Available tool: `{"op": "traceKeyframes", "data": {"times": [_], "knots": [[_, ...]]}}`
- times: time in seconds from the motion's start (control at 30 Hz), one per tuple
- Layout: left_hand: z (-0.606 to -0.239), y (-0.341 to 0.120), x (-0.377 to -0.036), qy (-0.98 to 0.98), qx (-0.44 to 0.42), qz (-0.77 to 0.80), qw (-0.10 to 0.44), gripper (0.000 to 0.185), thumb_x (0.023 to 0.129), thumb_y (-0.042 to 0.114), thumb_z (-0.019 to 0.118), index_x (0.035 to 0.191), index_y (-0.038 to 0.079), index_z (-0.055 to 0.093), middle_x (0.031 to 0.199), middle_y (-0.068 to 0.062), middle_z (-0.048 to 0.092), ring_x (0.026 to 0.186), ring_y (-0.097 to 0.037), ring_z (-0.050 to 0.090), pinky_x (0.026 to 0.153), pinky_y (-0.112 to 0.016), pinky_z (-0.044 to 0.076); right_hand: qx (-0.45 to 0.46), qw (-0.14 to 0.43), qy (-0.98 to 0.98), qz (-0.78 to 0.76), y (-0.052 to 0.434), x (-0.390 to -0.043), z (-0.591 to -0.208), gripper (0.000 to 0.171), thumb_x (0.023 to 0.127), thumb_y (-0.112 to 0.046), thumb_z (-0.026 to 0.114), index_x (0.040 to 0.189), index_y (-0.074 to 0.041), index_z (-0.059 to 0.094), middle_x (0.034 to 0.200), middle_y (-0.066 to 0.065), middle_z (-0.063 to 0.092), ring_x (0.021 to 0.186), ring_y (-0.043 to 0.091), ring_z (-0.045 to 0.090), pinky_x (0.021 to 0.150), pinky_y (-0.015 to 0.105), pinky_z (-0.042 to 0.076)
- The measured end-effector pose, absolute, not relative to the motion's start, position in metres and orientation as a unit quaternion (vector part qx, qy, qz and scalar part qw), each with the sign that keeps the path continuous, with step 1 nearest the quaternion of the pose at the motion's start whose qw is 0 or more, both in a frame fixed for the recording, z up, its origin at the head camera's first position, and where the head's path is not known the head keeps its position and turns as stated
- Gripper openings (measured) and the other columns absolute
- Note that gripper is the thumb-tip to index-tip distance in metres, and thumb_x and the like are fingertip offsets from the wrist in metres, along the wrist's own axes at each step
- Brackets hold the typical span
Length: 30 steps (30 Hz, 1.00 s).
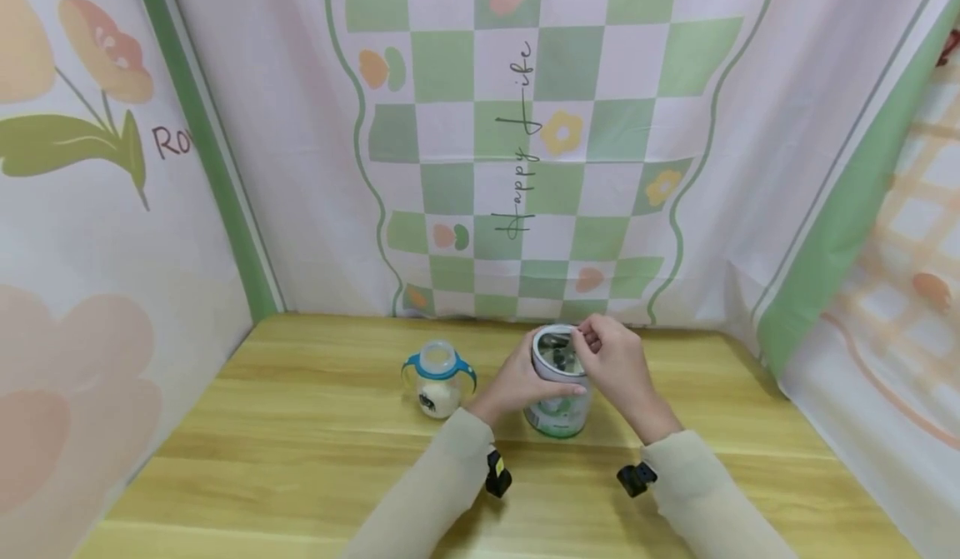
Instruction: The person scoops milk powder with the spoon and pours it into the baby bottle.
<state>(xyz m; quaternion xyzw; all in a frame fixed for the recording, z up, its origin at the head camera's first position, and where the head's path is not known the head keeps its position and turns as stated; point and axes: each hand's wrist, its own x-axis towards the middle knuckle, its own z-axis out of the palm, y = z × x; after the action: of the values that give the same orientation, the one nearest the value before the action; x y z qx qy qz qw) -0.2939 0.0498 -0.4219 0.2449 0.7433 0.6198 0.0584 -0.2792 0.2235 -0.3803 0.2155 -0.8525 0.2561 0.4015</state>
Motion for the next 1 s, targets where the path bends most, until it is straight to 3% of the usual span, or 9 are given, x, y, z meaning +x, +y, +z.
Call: {"op": "traceKeyframes", "data": {"times": [0.17,1.0], "knots": [[-0.4237,0.0509,-0.2935,0.74,0.247,0.623,0.057,0.087,0.078,0.025,0.09,0.148,0.023,0.038,0.134,0.004,0.054,0.117,-0.016,0.057,0.094,-0.031,0.048,0.218,0.404,-0.853,0.25,0.2219,-0.279,-0.3816,0.015,0.085,0.001,0.075,0.077,-0.004,0.064,0.071,0.004,0.06,0.062,0.016,0.058,0.054,0.034,0.052],[-0.4281,0.0484,-0.2965,0.733,0.253,0.628,0.07,0.087,0.078,0.027,0.089,0.148,0.024,0.037,0.133,0.007,0.053,0.115,-0.013,0.058,0.093,-0.031,0.049,0.242,0.367,-0.866,0.24,0.2211,-0.2779,-0.3787,0.018,0.086,-0.004,0.076,0.075,-0.008,0.063,0.07,0.0,0.06,0.062,0.012,0.056,0.054,0.032,0.051]]}}
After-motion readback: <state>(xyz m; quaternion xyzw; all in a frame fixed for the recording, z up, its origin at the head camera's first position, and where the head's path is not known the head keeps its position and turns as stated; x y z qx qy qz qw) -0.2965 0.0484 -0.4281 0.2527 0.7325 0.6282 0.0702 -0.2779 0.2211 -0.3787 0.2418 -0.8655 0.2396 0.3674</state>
